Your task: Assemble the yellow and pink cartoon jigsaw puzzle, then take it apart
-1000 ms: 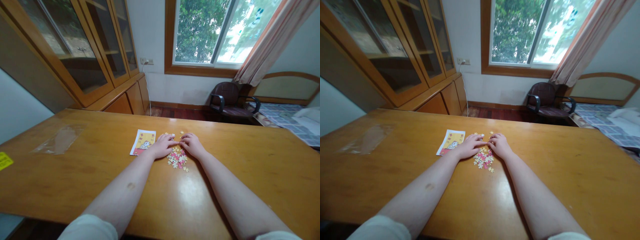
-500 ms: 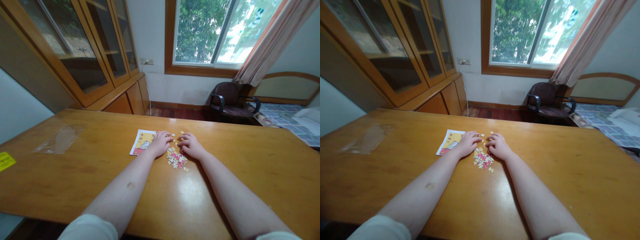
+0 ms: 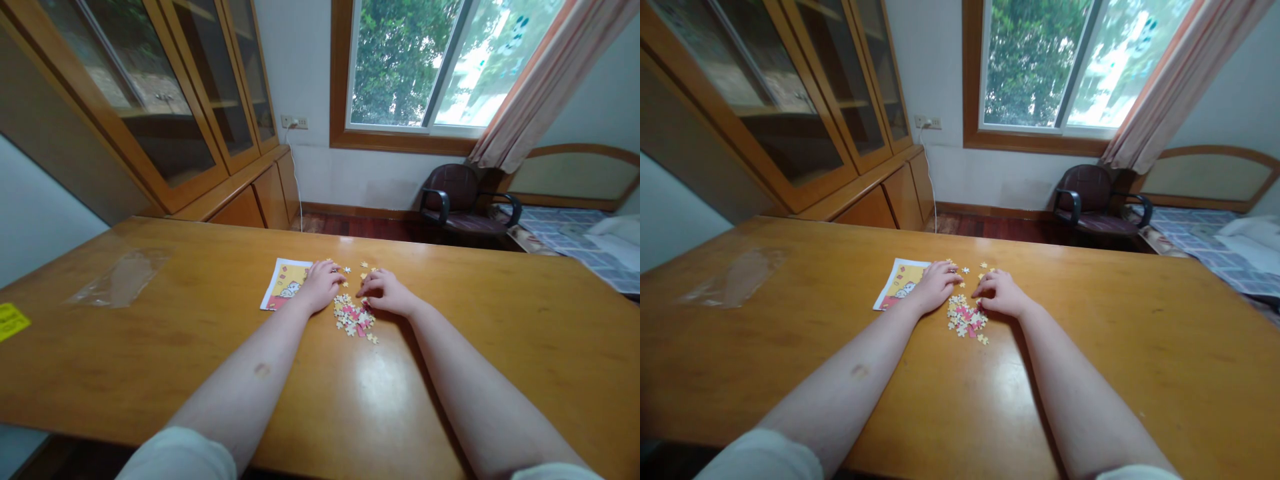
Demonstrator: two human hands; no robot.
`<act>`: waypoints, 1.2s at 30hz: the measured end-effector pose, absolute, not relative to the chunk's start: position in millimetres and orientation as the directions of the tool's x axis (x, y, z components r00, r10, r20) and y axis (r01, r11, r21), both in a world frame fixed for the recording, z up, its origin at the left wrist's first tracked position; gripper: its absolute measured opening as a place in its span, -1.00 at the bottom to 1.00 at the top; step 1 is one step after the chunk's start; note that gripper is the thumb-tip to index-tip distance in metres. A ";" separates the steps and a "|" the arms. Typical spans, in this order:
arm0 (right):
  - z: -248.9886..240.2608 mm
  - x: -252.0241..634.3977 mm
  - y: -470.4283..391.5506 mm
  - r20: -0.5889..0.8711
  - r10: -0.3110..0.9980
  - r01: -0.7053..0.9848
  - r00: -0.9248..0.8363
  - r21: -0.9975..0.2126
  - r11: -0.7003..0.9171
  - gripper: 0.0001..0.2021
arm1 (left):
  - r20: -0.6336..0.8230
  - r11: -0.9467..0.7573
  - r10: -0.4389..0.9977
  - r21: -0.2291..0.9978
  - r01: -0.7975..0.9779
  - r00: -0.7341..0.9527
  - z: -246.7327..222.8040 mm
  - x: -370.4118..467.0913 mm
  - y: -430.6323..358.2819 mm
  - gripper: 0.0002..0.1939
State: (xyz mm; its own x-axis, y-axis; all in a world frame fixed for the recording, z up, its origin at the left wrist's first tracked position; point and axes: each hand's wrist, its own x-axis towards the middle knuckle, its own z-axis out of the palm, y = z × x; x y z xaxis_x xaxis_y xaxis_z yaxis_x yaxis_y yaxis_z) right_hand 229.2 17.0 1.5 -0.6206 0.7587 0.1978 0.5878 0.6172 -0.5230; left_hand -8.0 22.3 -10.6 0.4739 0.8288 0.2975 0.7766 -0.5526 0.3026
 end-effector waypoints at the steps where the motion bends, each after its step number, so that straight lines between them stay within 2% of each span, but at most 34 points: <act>1: 1.9 229.7 16.5 0.184 0.759 0.594 -0.625 -0.518 0.615 -0.81 | 0.304 -0.556 0.826 0.303 0.774 0.475 -10.5 -8.1 22.3 -0.70; 6: -0.7 229.6 18.4 0.156 0.780 0.623 -0.606 -0.516 0.588 -0.87 | 0.326 -0.568 0.817 0.304 0.765 0.476 -10.9 -7.5 22.0 -0.70; 13: -6.9 219.1 19.6 0.198 0.793 0.633 -0.576 -0.505 0.587 -0.89 | 0.338 -0.597 0.796 0.305 0.742 0.502 -10.7 -7.0 22.4 -0.70; 16: -8.5 220.4 20.5 0.240 0.827 0.667 -0.508 -0.498 0.555 -0.91 | 0.337 -0.598 0.796 0.314 0.737 0.502 -10.6 -7.2 22.7 -0.69; 22: -7.4 228.2 21.9 0.251 0.778 0.601 -0.576 -0.515 0.611 -0.74 | 0.326 -0.644 0.764 0.333 0.689 0.556 -4.9 -7.3 19.7 -0.68; 27: -8.3 225.9 21.0 0.263 0.796 0.658 -0.545 -0.455 0.601 -0.68 | 0.243 -0.713 0.695 0.353 0.606 0.677 -0.3 -4.9 14.6 -0.66; 34: -10.8 222.6 19.6 0.287 0.821 0.703 -0.494 -0.423 0.571 -0.89 | 0.202 -0.678 0.728 0.355 0.644 0.655 -2.9 -4.1 15.5 -0.64; 36: -11.3 222.2 19.4 0.308 0.826 0.720 -0.472 -0.407 0.562 -0.88 | 0.222 -0.664 0.743 0.359 0.656 0.631 -2.2 -4.1 15.8 -0.65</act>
State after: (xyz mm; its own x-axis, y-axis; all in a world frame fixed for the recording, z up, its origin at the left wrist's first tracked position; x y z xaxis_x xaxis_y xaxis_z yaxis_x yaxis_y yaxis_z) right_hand 222.2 19.4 -11.3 -0.4719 0.8263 0.3075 0.7199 0.5625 -0.4068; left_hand -4.1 15.8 -2.2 0.6314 0.7430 0.2219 0.6556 -0.6644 0.3588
